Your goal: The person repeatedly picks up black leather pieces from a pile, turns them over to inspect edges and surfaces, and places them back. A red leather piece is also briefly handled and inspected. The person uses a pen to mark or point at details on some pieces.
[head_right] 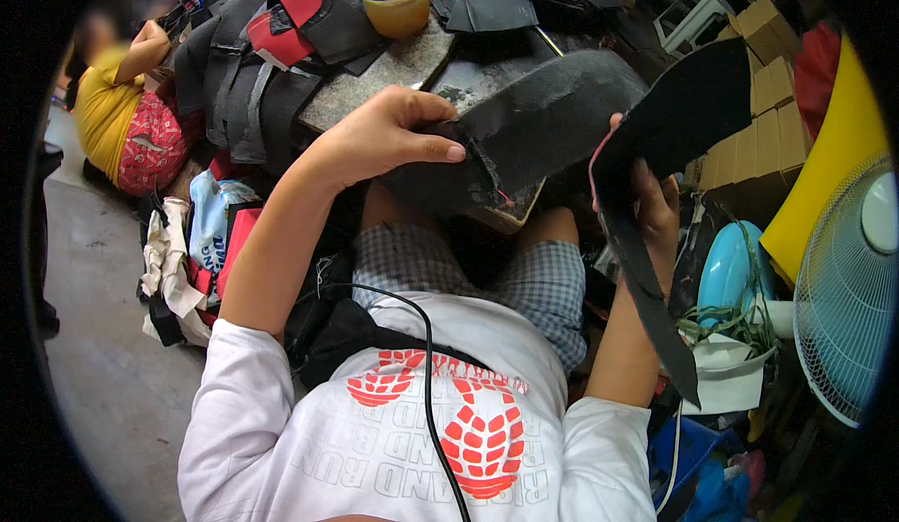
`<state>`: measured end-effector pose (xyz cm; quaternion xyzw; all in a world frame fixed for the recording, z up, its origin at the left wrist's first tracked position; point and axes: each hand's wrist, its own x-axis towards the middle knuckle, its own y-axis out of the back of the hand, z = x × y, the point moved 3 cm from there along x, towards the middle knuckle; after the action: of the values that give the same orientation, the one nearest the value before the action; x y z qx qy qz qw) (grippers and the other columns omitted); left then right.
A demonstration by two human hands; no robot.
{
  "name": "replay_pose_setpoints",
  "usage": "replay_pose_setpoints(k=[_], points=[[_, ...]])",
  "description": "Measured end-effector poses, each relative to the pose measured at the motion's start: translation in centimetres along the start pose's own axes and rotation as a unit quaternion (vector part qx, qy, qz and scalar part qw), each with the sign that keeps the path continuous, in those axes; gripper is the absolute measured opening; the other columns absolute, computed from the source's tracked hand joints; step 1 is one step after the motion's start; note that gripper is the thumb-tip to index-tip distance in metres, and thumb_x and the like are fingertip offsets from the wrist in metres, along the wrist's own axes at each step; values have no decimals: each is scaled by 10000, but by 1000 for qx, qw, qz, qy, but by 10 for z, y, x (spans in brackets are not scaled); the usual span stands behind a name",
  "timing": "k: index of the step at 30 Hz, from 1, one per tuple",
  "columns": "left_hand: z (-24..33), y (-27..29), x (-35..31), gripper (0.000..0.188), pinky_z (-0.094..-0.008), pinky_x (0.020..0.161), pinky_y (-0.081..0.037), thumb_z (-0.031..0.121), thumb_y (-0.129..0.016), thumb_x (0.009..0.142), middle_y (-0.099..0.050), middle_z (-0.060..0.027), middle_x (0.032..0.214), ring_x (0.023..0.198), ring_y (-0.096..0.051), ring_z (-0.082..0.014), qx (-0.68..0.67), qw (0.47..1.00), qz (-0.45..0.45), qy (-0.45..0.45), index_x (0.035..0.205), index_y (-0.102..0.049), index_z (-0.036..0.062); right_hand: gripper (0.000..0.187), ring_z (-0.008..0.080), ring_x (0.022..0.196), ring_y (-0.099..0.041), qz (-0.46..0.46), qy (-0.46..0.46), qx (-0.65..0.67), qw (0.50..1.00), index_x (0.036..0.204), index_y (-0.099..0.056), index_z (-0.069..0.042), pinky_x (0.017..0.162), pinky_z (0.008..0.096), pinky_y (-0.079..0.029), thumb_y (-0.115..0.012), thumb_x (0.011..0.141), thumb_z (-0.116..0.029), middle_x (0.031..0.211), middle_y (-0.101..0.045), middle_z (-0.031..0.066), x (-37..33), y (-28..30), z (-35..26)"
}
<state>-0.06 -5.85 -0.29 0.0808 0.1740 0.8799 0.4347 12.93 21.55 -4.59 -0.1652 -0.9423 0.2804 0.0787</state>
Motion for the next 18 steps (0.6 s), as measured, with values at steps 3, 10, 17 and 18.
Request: replay_pose_setpoints(k=[3, 10, 17, 18], points=[[-8, -7, -7, 324, -288, 773, -517, 158, -738, 816, -717, -134, 893, 833, -657, -141, -49, 996, 20, 70, 1055, -691, -55, 340, 198, 718, -700, 62, 20, -118, 991, 1257, -599, 26, 619, 274, -571, -609, 977, -166, 1042, -699, 181, -9, 2, -12], [-11, -37, -18, 395, -232, 852, -492, 123, -649, 903, -687, -84, 1041, 919, -628, -97, -156, 983, 46, 85, 1212, -589, -117, 318, 175, 955, -681, 79, 117, -233, 962, 1092, -671, 12, 874, 307, -533, -773, 792, -7, 1053, -714, 106, -56, -52, 11], [-10, -44, -29, 397, -194, 661, -465, 107, -590, 881, -679, -51, 959, 760, -602, -69, -186, 971, 52, 140, 1223, -598, -94, 285, 159, 834, -680, 77, 37, -278, 957, 1081, -645, 50, 766, 275, -543, -742, 819, -6, 981, -714, 108, -62, -76, 42], [-11, -45, -29, 402, -193, 643, -459, 112, -594, 879, -677, -49, 948, 746, -598, -66, -195, 969, 52, 145, 1224, -598, -93, 275, 158, 813, -677, 68, 46, -280, 957, 1071, -645, 52, 748, 273, -543, -739, 820, -11, 968, -712, 105, -61, -77, 41]])
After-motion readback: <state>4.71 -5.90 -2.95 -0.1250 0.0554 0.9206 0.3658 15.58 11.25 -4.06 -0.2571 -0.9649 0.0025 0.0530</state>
